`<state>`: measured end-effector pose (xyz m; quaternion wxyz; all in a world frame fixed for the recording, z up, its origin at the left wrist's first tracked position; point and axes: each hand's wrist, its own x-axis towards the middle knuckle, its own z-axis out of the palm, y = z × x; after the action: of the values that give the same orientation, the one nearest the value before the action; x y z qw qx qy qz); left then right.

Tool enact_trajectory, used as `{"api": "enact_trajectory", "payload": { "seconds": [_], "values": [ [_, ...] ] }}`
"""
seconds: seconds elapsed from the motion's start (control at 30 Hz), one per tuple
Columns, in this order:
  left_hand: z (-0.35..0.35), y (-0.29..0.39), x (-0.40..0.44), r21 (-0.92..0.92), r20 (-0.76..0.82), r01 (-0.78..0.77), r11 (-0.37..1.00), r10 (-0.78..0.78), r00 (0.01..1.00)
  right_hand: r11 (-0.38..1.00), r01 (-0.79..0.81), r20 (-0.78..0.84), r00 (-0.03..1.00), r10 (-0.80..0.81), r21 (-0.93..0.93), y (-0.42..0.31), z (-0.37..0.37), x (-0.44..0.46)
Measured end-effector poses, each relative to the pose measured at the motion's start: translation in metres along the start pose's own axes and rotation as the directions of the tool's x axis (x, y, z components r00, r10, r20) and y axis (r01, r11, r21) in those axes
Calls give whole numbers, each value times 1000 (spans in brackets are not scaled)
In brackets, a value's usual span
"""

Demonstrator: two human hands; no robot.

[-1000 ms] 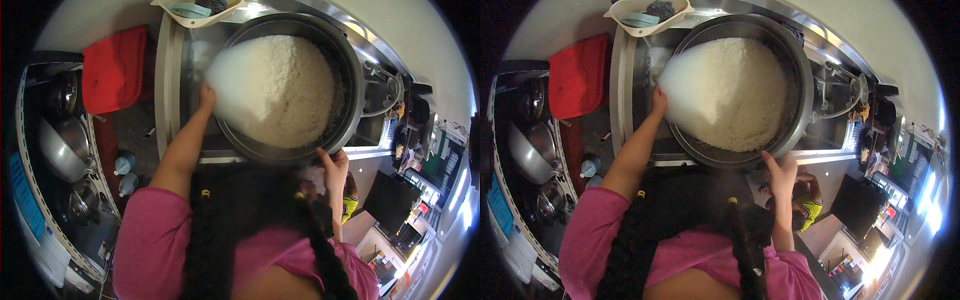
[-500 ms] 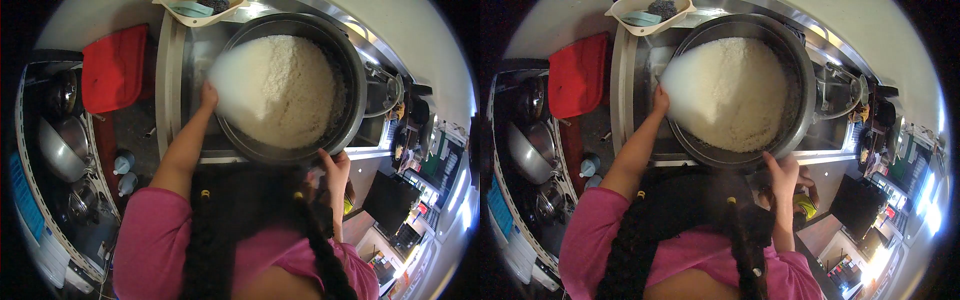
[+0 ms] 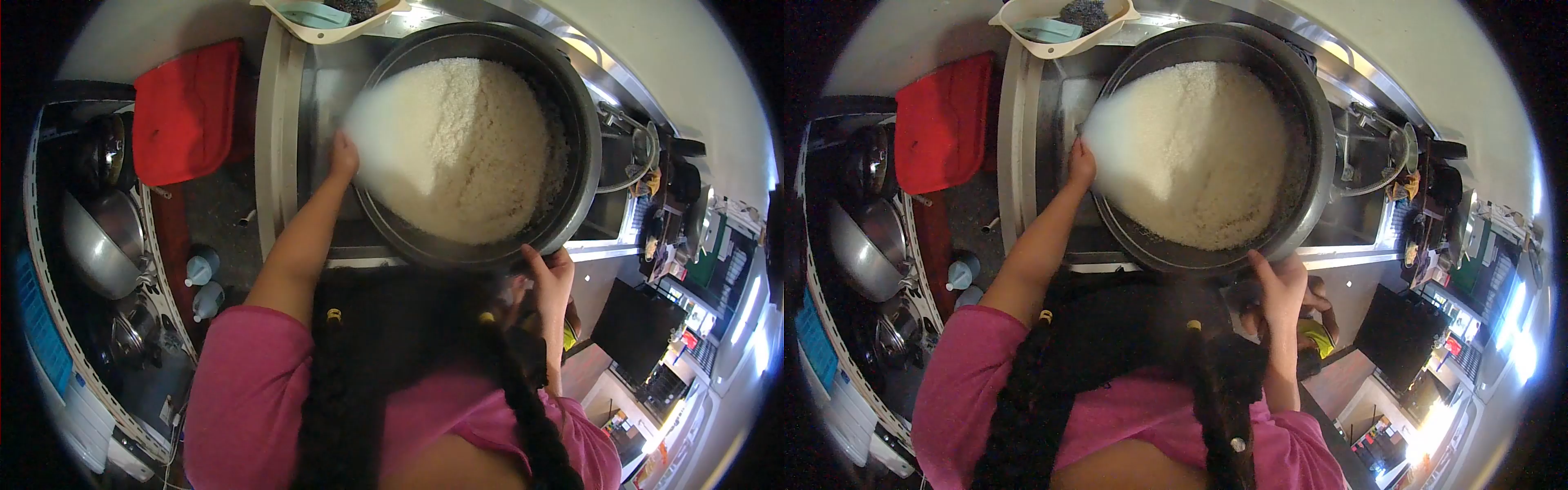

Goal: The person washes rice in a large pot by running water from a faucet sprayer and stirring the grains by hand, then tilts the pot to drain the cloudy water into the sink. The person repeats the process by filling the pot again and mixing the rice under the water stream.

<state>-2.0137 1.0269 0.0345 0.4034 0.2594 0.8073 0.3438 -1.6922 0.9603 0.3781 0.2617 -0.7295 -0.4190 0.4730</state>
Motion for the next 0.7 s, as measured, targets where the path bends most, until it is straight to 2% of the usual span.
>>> {"api": "enact_trajectory", "payload": {
  "seconds": [0.3, 0.4, 0.5, 0.6, 0.7],
  "values": [
    [0, -4, 3, -29, 1, -80, 996, 80, 997, 1000, 17, 5, 1000, -17, -20, -3, 1, -2],
    [5, -5, 3, -56, -40, -89, 994, 87, 995, 999, 35, 1, 999, -35, -1, 4, -2, -1],
    [4, -4, 4, -82, 4, -58, 995, 59, 998, 997, 44, 0, 999, -45, -67, 3, -2, -2],
    [5, -3, 2, -35, -87, -129, 991, 125, 988, 999, 26, 2, 1000, -26, -36, -6, 3, -5],
    [-5, 14, -9, -17, -61, -111, 994, 110, 992, 999, 36, -3, 999, -36, -28, -5, 3, -6]
  ]
}}
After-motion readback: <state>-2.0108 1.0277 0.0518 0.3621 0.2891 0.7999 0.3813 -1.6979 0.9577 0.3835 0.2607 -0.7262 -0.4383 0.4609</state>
